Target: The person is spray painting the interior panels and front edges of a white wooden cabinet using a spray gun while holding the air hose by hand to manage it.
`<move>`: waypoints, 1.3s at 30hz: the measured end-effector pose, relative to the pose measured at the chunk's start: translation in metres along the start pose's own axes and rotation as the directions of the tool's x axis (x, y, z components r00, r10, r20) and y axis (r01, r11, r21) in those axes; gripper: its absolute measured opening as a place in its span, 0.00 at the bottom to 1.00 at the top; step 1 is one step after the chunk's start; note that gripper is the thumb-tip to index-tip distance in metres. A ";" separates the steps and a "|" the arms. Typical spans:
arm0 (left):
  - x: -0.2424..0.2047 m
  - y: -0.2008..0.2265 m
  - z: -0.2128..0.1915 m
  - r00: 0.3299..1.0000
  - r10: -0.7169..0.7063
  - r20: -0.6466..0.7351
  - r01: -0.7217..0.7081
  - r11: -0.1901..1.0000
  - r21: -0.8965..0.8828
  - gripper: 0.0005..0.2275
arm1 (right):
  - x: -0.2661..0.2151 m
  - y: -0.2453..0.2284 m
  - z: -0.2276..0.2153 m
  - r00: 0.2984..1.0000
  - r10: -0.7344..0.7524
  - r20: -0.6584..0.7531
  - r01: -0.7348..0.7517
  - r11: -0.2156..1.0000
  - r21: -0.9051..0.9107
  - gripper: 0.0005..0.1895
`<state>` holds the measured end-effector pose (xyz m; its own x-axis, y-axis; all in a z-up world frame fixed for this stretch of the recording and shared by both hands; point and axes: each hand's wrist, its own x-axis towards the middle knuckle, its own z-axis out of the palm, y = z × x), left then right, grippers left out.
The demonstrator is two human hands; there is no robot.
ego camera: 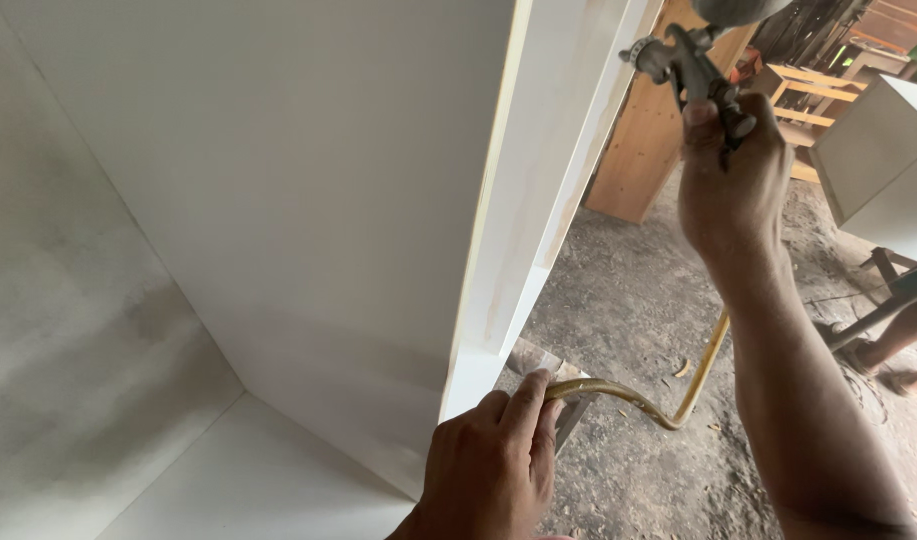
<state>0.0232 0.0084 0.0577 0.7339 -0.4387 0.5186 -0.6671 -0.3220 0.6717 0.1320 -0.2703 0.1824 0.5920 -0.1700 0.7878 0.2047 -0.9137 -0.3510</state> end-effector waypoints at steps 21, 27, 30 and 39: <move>0.004 0.001 -0.001 0.999 0.038 -0.009 -0.038 0.999 0.010 0.16 | 0.012 -0.002 -0.009 0.998 0.060 0.026 -0.060 0.998 0.000 0.17; 0.006 0.002 -0.001 0.998 -0.009 0.070 0.008 1.000 0.018 0.16 | -0.023 -0.014 -0.021 0.982 0.145 0.119 -0.130 0.984 -0.126 0.18; 0.007 0.003 -0.002 0.995 0.006 0.099 -0.006 1.000 -0.002 0.17 | -0.037 -0.022 -0.033 0.939 0.251 0.234 -0.211 0.960 -0.182 0.19; 0.015 0.009 -0.008 0.998 0.062 0.013 -0.062 0.998 0.015 0.16 | -0.002 -0.007 -0.014 1.000 0.008 -0.016 -0.008 1.000 -0.007 0.16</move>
<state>0.0291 0.0057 0.0752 0.6896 -0.4683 0.5524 -0.7132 -0.3067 0.6304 0.1184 -0.2688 0.1901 0.5812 -0.1826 0.7930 0.1950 -0.9148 -0.3536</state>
